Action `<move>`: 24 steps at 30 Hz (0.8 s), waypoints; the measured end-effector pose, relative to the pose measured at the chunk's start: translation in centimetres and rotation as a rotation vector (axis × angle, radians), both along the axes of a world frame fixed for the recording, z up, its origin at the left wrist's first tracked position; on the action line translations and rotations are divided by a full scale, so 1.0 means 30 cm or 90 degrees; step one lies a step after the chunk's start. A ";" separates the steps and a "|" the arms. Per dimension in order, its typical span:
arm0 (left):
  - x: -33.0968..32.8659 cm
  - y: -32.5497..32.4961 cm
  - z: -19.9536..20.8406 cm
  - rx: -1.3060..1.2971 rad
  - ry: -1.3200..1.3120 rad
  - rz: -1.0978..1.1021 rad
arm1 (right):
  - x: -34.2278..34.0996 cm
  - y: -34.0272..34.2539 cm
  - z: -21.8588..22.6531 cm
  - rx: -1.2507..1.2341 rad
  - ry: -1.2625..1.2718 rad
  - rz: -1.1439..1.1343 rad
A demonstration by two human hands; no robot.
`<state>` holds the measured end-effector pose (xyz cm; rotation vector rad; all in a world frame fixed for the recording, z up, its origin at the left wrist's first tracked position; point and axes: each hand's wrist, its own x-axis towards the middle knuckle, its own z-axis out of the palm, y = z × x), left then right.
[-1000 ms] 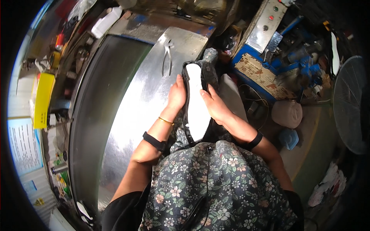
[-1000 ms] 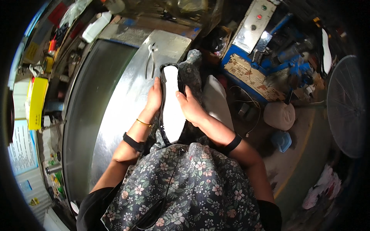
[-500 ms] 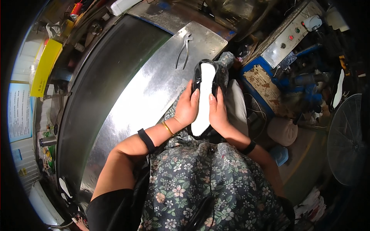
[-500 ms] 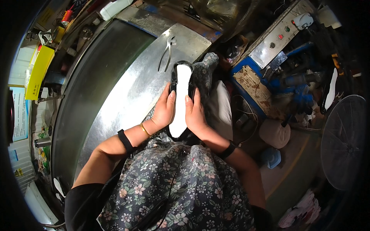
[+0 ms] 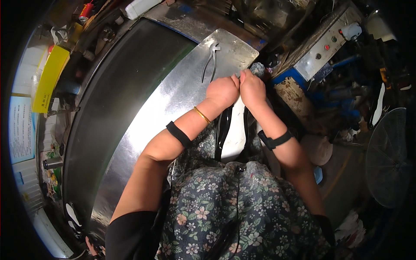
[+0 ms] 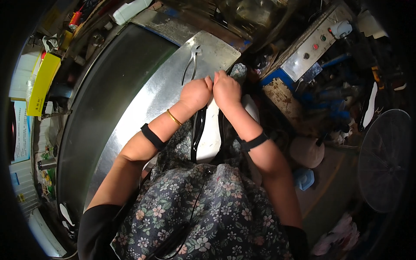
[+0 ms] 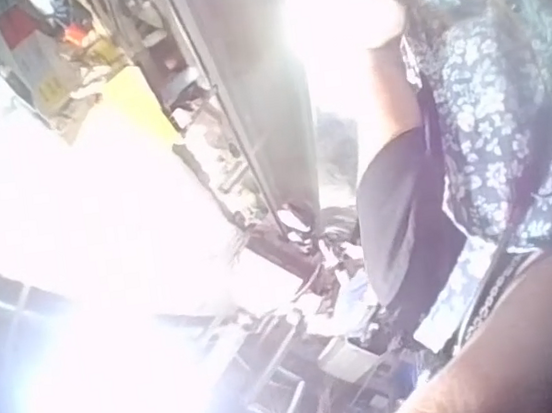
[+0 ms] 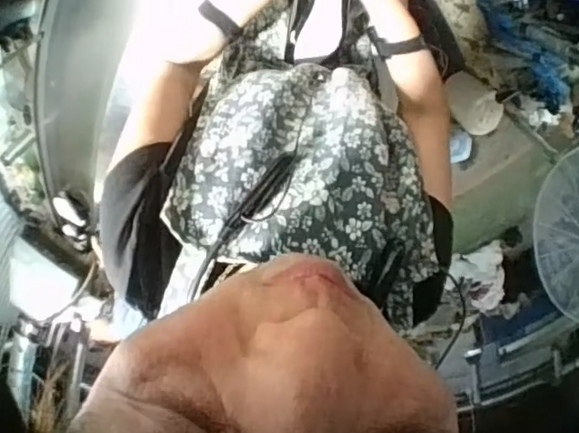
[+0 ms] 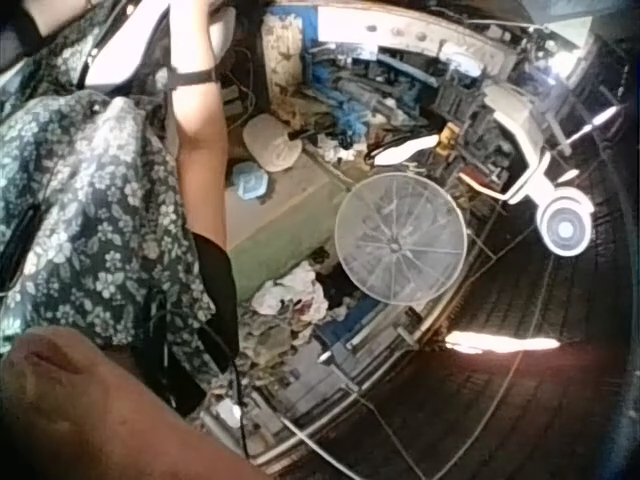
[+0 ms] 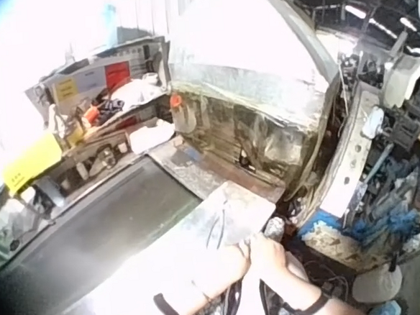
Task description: Operating machinery to assemble and press shoe components together.
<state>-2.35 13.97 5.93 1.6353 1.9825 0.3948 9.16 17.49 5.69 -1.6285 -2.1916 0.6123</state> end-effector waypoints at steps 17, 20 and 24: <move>-0.189 -0.366 0.050 -0.065 -0.589 0.297 | 0.389 0.302 0.210 -0.127 0.435 0.284; -0.249 -0.417 0.145 0.017 -0.087 0.276 | 0.880 0.452 0.362 0.024 0.144 0.015; -0.254 -0.616 -0.107 0.088 0.197 0.032 | 1.429 0.532 0.616 0.183 -0.458 -0.277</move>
